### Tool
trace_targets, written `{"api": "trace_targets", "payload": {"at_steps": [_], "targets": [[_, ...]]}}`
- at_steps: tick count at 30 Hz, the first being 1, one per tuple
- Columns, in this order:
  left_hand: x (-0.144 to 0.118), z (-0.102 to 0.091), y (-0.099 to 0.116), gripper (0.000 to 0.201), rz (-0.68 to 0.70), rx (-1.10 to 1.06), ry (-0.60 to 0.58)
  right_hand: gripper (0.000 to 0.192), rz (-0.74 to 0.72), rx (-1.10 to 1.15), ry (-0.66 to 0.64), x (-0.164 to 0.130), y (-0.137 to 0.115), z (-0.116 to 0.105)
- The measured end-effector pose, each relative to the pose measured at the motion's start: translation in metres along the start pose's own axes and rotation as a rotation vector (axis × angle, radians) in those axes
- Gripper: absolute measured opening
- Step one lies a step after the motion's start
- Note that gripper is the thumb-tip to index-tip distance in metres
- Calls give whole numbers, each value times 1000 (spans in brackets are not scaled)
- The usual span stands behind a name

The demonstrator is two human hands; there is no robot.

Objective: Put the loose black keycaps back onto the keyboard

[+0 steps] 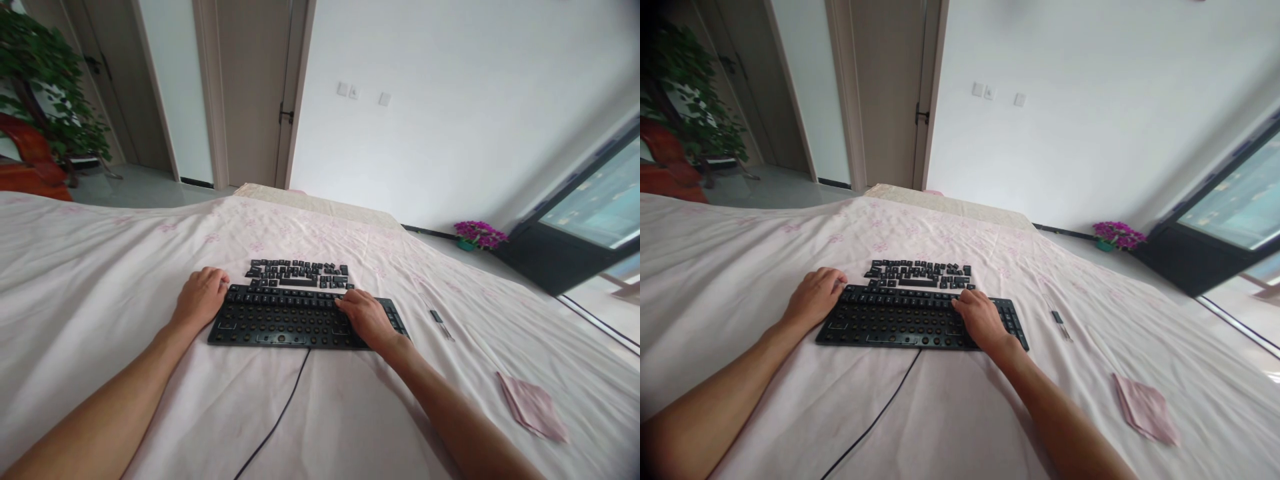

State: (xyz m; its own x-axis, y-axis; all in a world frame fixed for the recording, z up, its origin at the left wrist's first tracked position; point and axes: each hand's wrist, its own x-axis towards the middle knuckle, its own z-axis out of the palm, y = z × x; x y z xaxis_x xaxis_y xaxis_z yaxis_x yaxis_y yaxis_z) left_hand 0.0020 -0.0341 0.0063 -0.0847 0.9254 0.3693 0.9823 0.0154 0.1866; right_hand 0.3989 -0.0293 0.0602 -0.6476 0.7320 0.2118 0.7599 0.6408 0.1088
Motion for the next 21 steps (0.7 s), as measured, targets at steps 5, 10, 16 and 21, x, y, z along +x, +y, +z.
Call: {"api": "trace_targets", "payload": {"at_steps": [5,10,16,21], "targets": [[0,0,0,19,-3,-6,3,33,13,-56,12,-8,-9,1],[0,-1,0,19,1,-3,3,36,30,-94,-28,-10,-17,-3],[0,-1,0,20,5,6,0,31,38,-97,-62,-3,-16,-8],[0,-1,1,20,-1,8,0,26,67,18,-67,1,-8,-10]]}}
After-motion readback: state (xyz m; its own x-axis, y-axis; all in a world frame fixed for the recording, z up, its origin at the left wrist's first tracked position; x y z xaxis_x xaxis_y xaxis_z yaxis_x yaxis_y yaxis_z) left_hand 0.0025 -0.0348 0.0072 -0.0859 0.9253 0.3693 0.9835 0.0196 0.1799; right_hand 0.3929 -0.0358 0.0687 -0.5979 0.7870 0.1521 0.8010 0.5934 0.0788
